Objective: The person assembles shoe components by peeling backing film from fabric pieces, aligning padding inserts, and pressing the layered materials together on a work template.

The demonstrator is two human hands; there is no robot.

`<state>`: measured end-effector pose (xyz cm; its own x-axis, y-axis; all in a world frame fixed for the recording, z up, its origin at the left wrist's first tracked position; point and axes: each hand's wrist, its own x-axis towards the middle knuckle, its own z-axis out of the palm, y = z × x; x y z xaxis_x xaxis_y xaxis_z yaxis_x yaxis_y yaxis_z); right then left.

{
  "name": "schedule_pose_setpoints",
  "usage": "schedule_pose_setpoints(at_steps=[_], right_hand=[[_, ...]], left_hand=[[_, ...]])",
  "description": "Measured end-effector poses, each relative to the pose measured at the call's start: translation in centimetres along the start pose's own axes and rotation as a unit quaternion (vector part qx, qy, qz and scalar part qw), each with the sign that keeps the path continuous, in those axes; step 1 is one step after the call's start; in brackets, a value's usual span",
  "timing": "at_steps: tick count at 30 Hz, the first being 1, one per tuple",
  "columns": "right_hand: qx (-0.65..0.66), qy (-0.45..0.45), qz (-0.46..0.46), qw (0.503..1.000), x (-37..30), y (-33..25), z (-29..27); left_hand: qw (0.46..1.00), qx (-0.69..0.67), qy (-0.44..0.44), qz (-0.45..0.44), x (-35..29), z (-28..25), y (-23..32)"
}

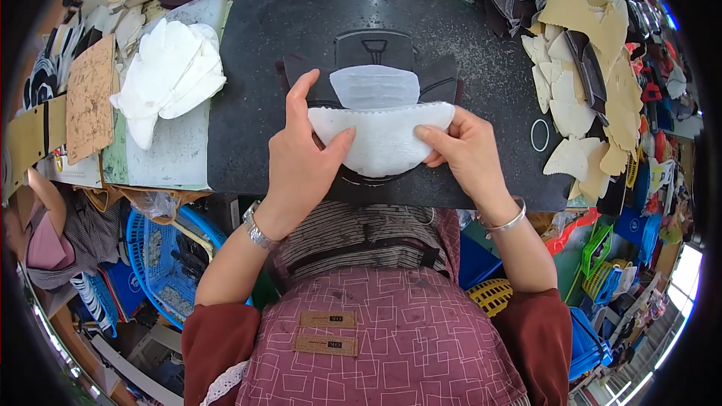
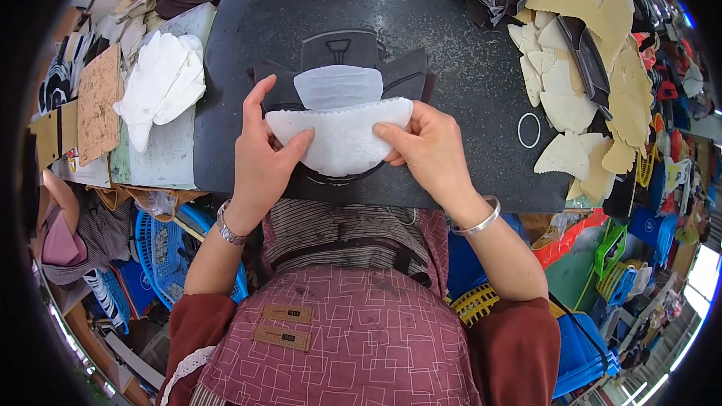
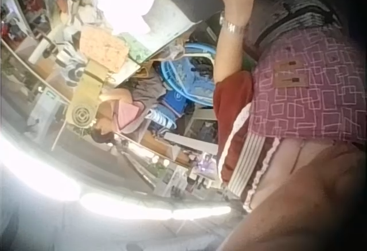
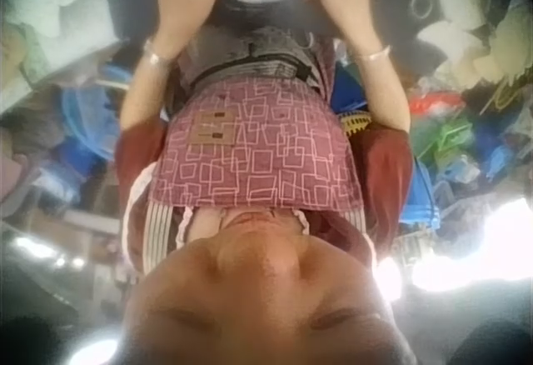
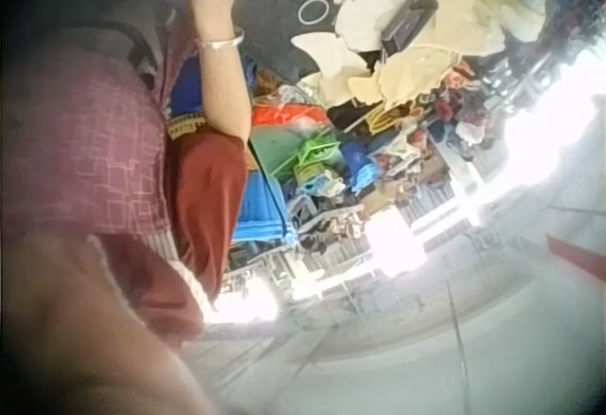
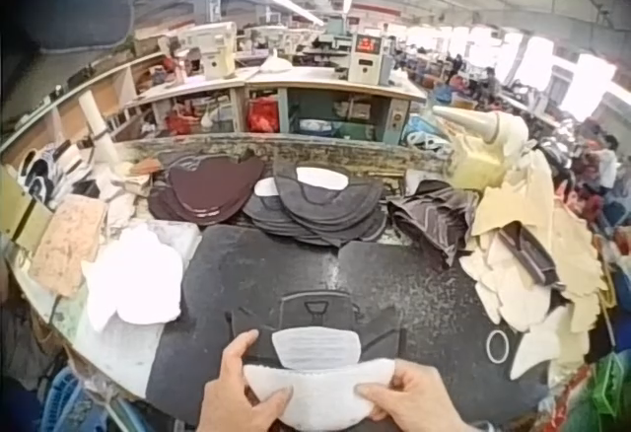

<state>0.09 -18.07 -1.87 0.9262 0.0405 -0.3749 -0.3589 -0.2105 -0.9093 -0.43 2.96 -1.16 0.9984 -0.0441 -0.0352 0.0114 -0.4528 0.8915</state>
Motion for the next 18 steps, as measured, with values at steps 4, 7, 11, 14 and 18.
schedule_pose_setpoints(at_steps=[4,7,11,14,18], right_hand=[[-0.016,0.000,0.007,1.000,0.3,0.3,0.2],[-0.041,0.012,-0.002,0.999,0.3,0.5,0.2],[-0.100,0.039,-0.028,0.994,0.4,0.5,0.5],[-0.262,0.065,-0.172,0.947,1.0,0.4,0.0],[-0.461,0.209,-0.173,0.845,1.3,0.3,-4.0]], left_hand=[[0.994,0.071,-0.045,-0.065,0.4,-0.1,0.0],[0.971,0.237,-0.027,-0.002,0.4,-0.1,0.8],[0.918,0.311,-0.037,0.245,-0.4,1.5,0.3],[0.895,0.290,-0.175,0.289,-2.2,3.7,0.4],[0.855,0.385,-0.226,0.264,-2.5,3.7,0.8]])
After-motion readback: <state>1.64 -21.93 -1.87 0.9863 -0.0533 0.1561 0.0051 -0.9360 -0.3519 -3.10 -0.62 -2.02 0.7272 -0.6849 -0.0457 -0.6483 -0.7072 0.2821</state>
